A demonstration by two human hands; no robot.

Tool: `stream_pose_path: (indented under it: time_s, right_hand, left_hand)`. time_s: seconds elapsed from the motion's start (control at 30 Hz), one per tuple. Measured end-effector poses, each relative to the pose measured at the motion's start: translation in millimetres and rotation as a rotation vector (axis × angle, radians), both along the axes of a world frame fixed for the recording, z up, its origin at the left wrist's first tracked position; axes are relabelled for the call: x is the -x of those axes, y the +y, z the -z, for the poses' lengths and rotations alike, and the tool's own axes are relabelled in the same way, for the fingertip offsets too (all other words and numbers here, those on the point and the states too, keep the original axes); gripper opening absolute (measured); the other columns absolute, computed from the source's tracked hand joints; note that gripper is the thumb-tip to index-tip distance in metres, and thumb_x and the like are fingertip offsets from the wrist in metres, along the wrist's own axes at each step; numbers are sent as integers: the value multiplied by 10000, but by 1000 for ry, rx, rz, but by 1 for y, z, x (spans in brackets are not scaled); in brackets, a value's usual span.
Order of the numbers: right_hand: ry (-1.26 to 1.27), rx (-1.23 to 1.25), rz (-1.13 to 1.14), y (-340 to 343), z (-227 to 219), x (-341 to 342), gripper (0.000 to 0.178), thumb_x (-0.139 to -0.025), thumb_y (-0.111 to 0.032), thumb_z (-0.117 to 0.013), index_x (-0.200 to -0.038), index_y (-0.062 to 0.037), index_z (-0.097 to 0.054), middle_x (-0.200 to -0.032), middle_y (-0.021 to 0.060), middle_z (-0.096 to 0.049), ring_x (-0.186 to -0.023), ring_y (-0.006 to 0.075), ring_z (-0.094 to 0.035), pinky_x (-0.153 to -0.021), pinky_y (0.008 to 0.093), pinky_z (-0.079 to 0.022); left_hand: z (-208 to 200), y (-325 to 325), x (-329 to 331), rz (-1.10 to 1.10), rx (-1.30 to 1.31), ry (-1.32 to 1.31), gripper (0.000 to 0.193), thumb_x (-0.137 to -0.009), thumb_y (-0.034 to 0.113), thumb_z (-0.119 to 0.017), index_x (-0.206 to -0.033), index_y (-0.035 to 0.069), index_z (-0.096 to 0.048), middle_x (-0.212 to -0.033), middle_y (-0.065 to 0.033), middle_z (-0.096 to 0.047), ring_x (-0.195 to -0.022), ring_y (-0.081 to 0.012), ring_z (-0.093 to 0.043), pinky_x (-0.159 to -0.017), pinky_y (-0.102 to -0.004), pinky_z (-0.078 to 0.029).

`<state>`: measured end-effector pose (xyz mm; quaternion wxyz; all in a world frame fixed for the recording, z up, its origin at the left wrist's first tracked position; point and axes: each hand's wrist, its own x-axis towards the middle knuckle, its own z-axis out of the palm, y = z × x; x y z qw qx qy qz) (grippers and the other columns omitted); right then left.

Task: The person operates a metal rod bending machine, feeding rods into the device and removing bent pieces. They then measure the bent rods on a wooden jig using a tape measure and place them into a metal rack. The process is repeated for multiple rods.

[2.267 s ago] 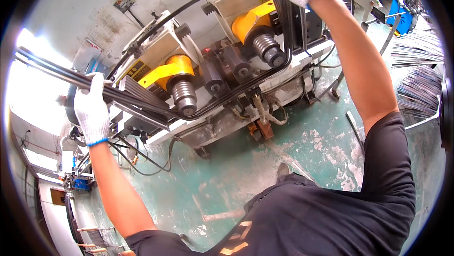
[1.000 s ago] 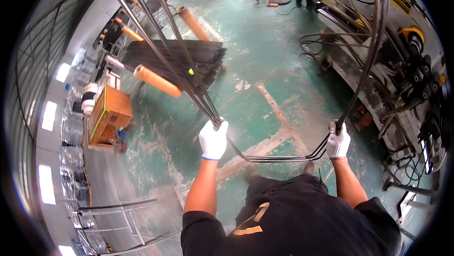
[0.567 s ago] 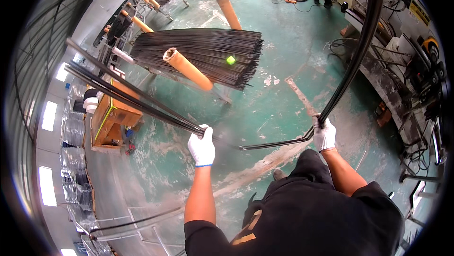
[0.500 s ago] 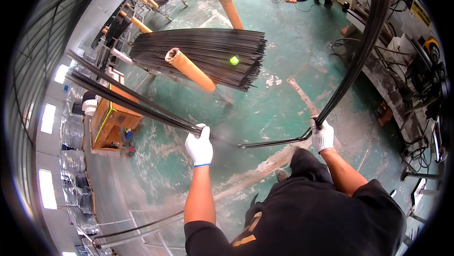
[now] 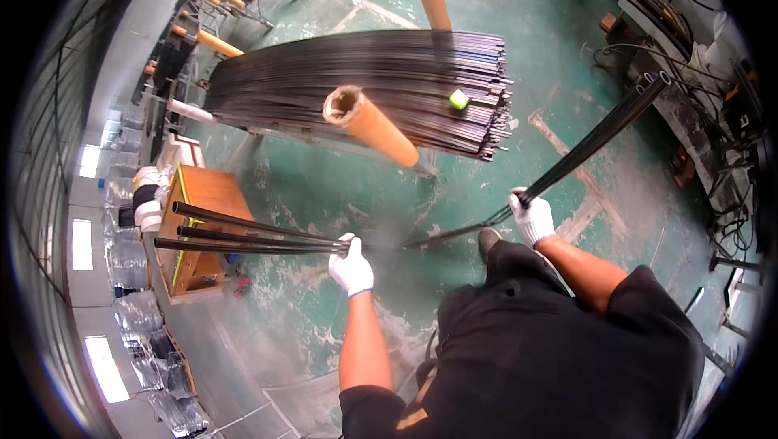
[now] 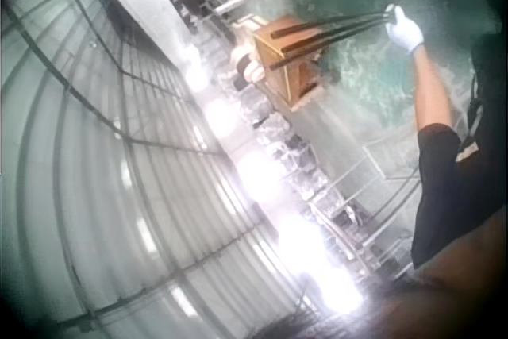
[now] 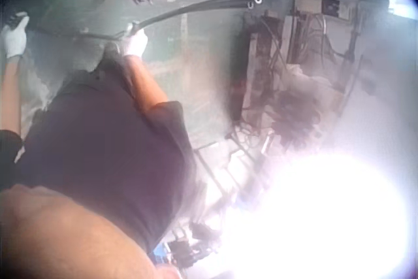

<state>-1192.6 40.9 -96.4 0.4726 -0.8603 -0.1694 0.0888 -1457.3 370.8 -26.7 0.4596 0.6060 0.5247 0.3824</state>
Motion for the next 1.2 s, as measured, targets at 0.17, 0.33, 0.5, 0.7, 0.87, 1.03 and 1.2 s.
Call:
stream_pose_path:
  time_s: [0.17,0.33,0.5,0.7,0.87,1.03,1.2]
  right_hand:
    - [27,42,75,105,-10,14,193,-1052,-217,-730,-1134,-48,-778,-938,216,-774,-893,382,-787,-797,419,-597]
    - [23,55,165,187,14,65,217,-1071,-285,-674,-1089,-93,-773,-945,214,-764,-910,445,-753,-800,481,-593]
    - [45,103,242,261,26,115,169,-1041,-251,-702,-1056,-95,-765,-919,211,-755,-895,455,-741,-786,492,-586]
    - [74,131,296,345,45,136,168,-1050,-262,-677,-1071,-115,-755,-955,229,-741,-907,482,-717,-781,526,-573]
    - [186,194,304,409,63,129,259,-1064,-292,-659,-1154,-84,-786,-1028,218,-783,-972,443,-752,-828,491,-595]
    - [323,-76,516,478,100,125,232,-1085,-239,-646,-1090,-23,-731,-934,176,-759,-863,353,-740,-778,420,-580]
    - [341,-95,671,530,158,134,223,-1061,-223,-677,-1169,-38,-740,-993,156,-774,-909,310,-742,-840,389,-588]
  left_hand:
    - [22,107,9,34,27,62,131,-967,-4,-787,-1097,-5,-804,-1034,-56,-776,-944,-162,-708,-889,-326,-567]
    - [38,226,-3,173,16,98,124,-988,28,-786,-1110,10,-797,-1050,-47,-762,-964,-157,-701,-894,-316,-561]
    - [42,333,-12,304,-53,95,84,-984,2,-771,-1065,-3,-791,-1030,-66,-766,-954,-174,-712,-898,-335,-571]
    - [30,420,-36,378,-61,164,70,-983,29,-785,-1051,19,-798,-999,-32,-745,-929,-159,-679,-875,-321,-537]
    - [43,482,-45,385,-16,144,80,-974,-11,-767,-1048,10,-788,-1008,-40,-743,-941,-164,-685,-889,-334,-545]
    - [97,552,-57,432,-3,128,74,-964,-2,-768,-1033,15,-789,-997,-49,-753,-933,-170,-693,-878,-343,-561]
    - [144,599,-88,584,-14,246,136,-951,-7,-785,-1087,-6,-777,-1036,-74,-754,-960,-197,-693,-902,-351,-562]
